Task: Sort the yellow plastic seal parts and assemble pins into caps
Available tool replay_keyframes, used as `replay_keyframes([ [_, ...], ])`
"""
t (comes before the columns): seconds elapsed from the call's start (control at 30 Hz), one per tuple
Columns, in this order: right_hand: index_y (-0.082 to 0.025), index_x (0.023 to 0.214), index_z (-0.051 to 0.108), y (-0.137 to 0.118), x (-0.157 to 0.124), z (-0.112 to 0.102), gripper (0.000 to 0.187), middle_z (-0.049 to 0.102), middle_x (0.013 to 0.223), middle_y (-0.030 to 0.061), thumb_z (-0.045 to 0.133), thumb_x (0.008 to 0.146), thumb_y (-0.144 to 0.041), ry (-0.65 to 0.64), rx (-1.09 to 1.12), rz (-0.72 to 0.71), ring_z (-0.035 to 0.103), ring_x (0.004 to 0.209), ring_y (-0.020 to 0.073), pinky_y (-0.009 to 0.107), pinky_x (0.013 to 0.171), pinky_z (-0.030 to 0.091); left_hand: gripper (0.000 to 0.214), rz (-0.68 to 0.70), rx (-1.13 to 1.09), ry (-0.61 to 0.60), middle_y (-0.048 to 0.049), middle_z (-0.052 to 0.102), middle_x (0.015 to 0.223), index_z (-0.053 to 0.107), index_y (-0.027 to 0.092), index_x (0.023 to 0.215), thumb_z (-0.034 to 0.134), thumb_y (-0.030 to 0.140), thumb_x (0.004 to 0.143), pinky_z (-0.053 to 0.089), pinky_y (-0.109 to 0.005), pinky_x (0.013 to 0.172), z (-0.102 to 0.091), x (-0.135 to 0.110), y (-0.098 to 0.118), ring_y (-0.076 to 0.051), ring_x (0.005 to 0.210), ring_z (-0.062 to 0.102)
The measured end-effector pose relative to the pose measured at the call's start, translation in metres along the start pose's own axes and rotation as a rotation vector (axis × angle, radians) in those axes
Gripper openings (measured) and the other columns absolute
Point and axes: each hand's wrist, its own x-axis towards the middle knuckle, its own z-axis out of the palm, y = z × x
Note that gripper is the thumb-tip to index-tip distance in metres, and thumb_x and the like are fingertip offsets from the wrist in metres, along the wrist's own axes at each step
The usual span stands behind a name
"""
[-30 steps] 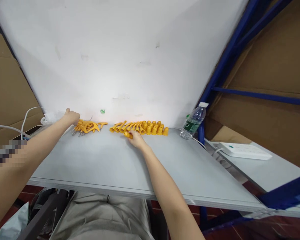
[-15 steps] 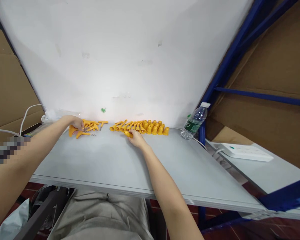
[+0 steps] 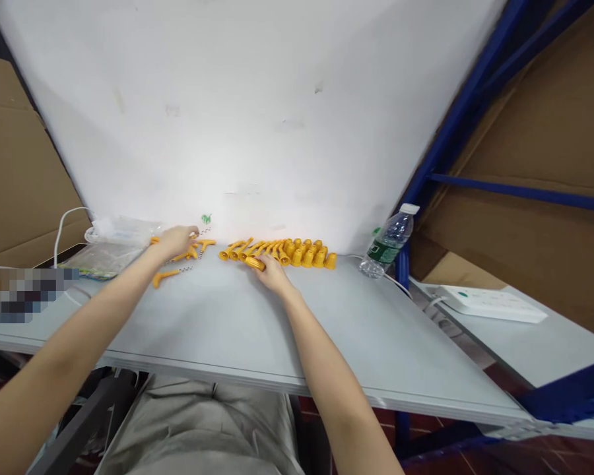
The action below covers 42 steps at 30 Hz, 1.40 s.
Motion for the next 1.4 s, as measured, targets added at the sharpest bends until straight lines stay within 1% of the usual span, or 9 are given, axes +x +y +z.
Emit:
replay_keyframes([
  [0.13,-0.016,0.107,0.068,0.006,0.001,0.002,0.030,0.068,0.104,0.0107,0.062,0.078,-0.023,0.054,0.037,-0.045,0.063,0.098,0.0266,0.041,0.089,0.049,0.037,0.102,-0.036,0.227,-0.0121,0.066,0.110,0.066,0.024,0.120,0.040,0.021,0.093,0.045,-0.040,0.095,0.038,-0.016,0.039,-0.026,0.106,0.060],
  [0.27,-0.017,0.110,0.067,0.007,0.003,0.001,0.032,0.068,0.107,0.0115,0.061,0.080,-0.027,0.089,0.078,-0.082,0.062,0.100,0.0277,0.044,0.091,0.048,0.038,0.194,-0.053,0.338,-0.0082,0.064,0.101,0.071,0.030,0.114,0.044,0.015,0.091,0.021,-0.054,0.116,0.064,-0.025,0.060,-0.024,0.104,0.057],
  [0.6,-0.018,0.110,0.067,0.005,0.004,0.007,0.031,0.067,0.110,0.0119,0.060,0.082,-0.027,0.077,0.087,-0.147,0.061,0.103,0.0276,0.045,0.093,0.048,0.033,0.210,-0.183,0.425,-0.0063,0.060,0.093,0.074,0.034,0.105,0.049,0.018,0.092,0.020,-0.059,0.115,0.085,-0.028,0.063,-0.023,0.099,0.054],
  [0.9,-0.021,0.114,0.065,-0.006,0.003,0.010,0.031,0.065,0.111,0.0107,0.059,0.084,-0.022,0.048,0.069,-0.212,0.061,0.106,0.0254,0.044,0.094,0.048,0.034,0.260,-0.186,0.467,-0.0060,0.060,0.090,0.074,0.034,0.106,0.049,0.016,0.091,0.029,-0.056,0.109,0.096,-0.025,0.062,-0.022,0.096,0.055],
  [1.0,-0.020,0.117,0.064,-0.013,0.003,0.013,0.033,0.064,0.112,0.0118,0.057,0.085,-0.021,0.037,0.059,-0.238,0.061,0.106,0.0251,0.044,0.095,0.048,0.038,0.305,-0.255,0.507,-0.0070,0.061,0.098,0.069,0.034,0.116,0.050,0.015,0.089,0.039,-0.048,0.103,0.102,-0.023,0.063,-0.022,0.099,0.056],
  [1.07,-0.019,0.118,0.064,-0.015,0.002,0.015,0.034,0.063,0.114,0.0122,0.057,0.085,-0.020,0.038,0.055,-0.258,0.060,0.107,0.0249,0.044,0.096,0.048,0.047,0.330,-0.338,0.561,-0.0093,0.059,0.114,0.061,0.030,0.128,0.051,0.010,0.086,0.042,-0.045,0.102,0.107,-0.023,0.064,-0.024,0.109,0.054],
  [1.2,-0.020,0.118,0.064,-0.013,0.001,0.017,0.033,0.063,0.112,0.0112,0.057,0.085,-0.020,0.047,0.053,-0.255,0.060,0.107,0.0244,0.044,0.097,0.047,0.064,0.383,-0.540,0.651,-0.0131,0.037,0.148,0.047,0.023,0.140,0.047,0.002,0.080,0.037,-0.046,0.110,0.116,-0.020,0.061,-0.027,0.136,0.039],
  [1.3,-0.020,0.117,0.064,-0.012,0.001,0.016,0.032,0.064,0.112,0.0114,0.056,0.086,-0.021,0.052,0.064,-0.245,0.060,0.108,0.0249,0.044,0.097,0.047,0.066,0.383,-0.661,0.668,-0.0123,0.024,0.156,0.043,0.023,0.140,0.048,0.003,0.077,0.033,-0.047,0.113,0.118,-0.017,0.055,-0.027,0.144,0.028],
  [1.4,-0.019,0.118,0.064,-0.014,0.001,0.014,0.032,0.064,0.112,0.0123,0.056,0.087,-0.024,0.066,0.075,-0.234,0.060,0.108,0.0264,0.046,0.096,0.047,0.063,0.305,-0.709,0.662,-0.0140,0.025,0.156,0.042,0.021,0.139,0.051,0.006,0.079,0.033,-0.046,0.113,0.115,-0.017,0.050,-0.027,0.145,0.027],
])
